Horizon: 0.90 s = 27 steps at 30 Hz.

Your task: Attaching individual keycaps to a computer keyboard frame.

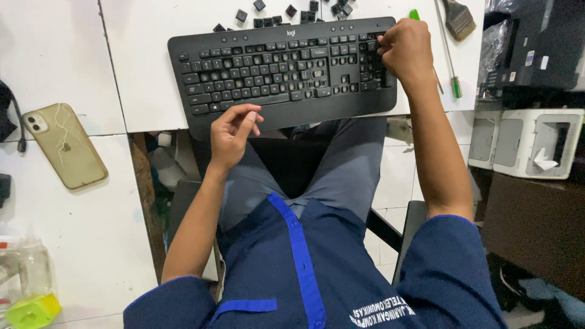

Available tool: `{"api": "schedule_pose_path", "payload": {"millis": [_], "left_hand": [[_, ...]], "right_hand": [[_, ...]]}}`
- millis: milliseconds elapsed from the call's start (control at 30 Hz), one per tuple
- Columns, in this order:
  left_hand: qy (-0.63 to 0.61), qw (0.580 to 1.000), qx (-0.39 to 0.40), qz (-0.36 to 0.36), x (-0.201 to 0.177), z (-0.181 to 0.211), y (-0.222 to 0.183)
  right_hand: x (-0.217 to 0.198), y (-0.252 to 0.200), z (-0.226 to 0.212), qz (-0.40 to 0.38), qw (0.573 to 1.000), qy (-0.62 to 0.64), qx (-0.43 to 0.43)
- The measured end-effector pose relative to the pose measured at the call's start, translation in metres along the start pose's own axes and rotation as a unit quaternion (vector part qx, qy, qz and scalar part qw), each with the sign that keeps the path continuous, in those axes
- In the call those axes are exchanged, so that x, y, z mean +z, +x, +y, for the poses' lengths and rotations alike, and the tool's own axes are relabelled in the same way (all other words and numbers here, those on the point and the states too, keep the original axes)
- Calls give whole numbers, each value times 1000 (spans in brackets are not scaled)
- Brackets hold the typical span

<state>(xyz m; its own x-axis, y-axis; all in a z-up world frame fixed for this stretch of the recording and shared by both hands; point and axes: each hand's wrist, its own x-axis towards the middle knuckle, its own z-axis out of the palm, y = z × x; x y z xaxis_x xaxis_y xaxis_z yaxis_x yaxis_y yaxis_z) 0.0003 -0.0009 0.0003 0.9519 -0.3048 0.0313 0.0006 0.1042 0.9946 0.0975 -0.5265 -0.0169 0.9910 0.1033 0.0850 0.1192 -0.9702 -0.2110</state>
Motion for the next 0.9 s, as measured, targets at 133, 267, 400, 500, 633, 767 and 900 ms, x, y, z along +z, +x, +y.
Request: {"api": "schedule_pose_path", "payload": {"millis": [133,267,400,500,633,767,900], "left_hand": [[6,1000,2,1,1,0,-2],[-5,1000,11,6,3,0,-1],[-13,1000,5,13,3,-3,-1],[-12,1000,5,14,3,-1,-1],[-11,1000,10,11,2,-1,-1],[-10,1000,25,-1,1,-2,-1],[-24,999,17,23,2,-3,2]], "right_hand": [[8,-3,-2,26,996,-78,-26],[12,-1,3,26,999,-37,-5],[24,5,-10,35,989,-140,14],[21,8,-11,33,983,-177,28],[11,7,-3,44,993,-23,107],[6,4,-1,43,997,-11,56],[-22,16,-51,8,995,-68,68]]}}
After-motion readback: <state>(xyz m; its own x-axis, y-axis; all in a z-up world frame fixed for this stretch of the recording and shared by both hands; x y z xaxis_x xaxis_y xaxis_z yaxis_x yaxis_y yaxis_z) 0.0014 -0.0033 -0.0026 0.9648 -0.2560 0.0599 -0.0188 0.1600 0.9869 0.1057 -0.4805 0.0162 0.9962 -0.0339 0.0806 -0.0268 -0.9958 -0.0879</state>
